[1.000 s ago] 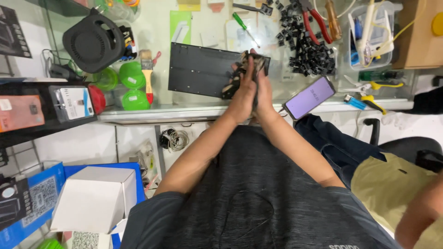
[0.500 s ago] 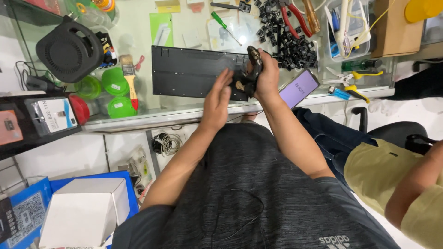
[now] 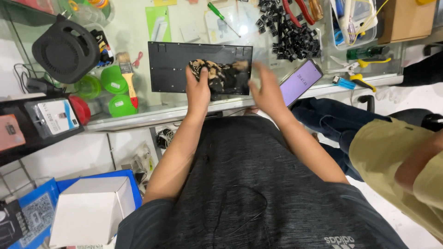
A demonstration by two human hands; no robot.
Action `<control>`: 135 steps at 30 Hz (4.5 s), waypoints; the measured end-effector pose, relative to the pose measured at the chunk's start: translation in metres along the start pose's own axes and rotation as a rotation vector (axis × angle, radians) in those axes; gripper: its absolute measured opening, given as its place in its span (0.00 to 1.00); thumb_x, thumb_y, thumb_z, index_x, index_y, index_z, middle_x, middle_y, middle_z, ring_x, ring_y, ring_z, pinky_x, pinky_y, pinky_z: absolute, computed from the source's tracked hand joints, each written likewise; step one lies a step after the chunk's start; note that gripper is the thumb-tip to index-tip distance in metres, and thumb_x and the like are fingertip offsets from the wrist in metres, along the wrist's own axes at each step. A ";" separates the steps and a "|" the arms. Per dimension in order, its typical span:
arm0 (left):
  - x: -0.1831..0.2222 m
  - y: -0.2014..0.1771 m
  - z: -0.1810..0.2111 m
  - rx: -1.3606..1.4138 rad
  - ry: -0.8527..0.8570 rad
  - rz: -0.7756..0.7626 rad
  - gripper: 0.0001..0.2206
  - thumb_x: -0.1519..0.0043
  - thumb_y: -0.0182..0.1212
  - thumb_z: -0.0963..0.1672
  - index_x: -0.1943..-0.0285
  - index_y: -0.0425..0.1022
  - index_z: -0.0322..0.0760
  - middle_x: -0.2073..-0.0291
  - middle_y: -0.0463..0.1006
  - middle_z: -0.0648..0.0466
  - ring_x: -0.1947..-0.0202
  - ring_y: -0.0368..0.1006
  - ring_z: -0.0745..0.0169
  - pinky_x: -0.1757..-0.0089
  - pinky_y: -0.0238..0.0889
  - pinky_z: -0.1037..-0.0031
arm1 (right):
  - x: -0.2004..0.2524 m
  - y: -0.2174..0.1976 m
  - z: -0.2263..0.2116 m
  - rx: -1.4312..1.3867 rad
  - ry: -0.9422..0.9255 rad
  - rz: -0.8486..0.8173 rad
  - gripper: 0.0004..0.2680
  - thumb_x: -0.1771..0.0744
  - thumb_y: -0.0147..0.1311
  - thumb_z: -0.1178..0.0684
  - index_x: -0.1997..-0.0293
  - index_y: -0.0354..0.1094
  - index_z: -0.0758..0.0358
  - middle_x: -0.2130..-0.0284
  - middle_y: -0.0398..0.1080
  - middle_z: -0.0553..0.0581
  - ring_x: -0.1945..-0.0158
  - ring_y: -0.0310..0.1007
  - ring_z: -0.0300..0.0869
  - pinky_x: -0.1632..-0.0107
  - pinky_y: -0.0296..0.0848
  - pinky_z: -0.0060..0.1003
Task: Cleaning a computer component using a brush, cloth, and air blower on a repair bench.
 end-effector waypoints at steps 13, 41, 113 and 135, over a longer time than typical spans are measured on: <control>0.022 0.080 0.037 -1.092 0.956 -0.162 0.23 0.34 0.64 0.49 0.30 0.69 0.44 0.35 0.66 0.44 0.40 0.70 0.42 0.57 0.76 0.53 | 0.052 0.061 0.018 0.533 -0.209 -0.401 0.21 0.32 0.53 0.48 0.32 0.63 0.68 0.35 0.64 0.70 0.25 0.53 0.58 0.29 0.54 0.52; -0.023 0.115 -0.001 -1.358 0.928 -0.492 0.30 0.47 0.70 0.52 0.34 0.75 0.47 0.54 0.67 0.45 0.57 0.71 0.42 0.69 0.76 0.55 | 0.025 0.046 -0.001 0.495 0.075 -0.573 0.21 0.32 0.52 0.50 0.33 0.57 0.69 0.33 0.62 0.70 0.29 0.62 0.55 0.24 0.41 0.62; -0.070 -0.015 0.106 -1.059 0.678 -1.034 0.31 0.41 0.63 0.55 0.28 0.67 0.46 0.31 0.66 0.37 0.30 0.60 0.35 0.34 0.53 0.50 | -0.011 0.029 0.012 0.608 -0.377 -0.063 0.18 0.36 0.64 0.62 0.40 0.68 0.77 0.43 0.73 0.70 0.33 0.67 0.51 0.22 0.48 0.43; -0.128 -0.087 0.123 -0.182 0.487 -0.247 0.15 0.31 0.56 0.49 0.74 0.65 0.52 0.74 0.65 0.70 0.68 0.59 0.78 0.65 0.55 0.75 | 0.030 0.001 0.023 -1.226 0.490 0.176 0.18 0.37 0.54 0.60 0.39 0.66 0.70 0.63 0.71 0.65 0.85 0.64 0.47 0.95 0.59 0.36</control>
Point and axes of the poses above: each hand's wrist, its own x-axis away from the middle knuckle, its own y-axis out of the palm, z = x × y, the point moved 6 cm from there along -x, towards the middle knuckle
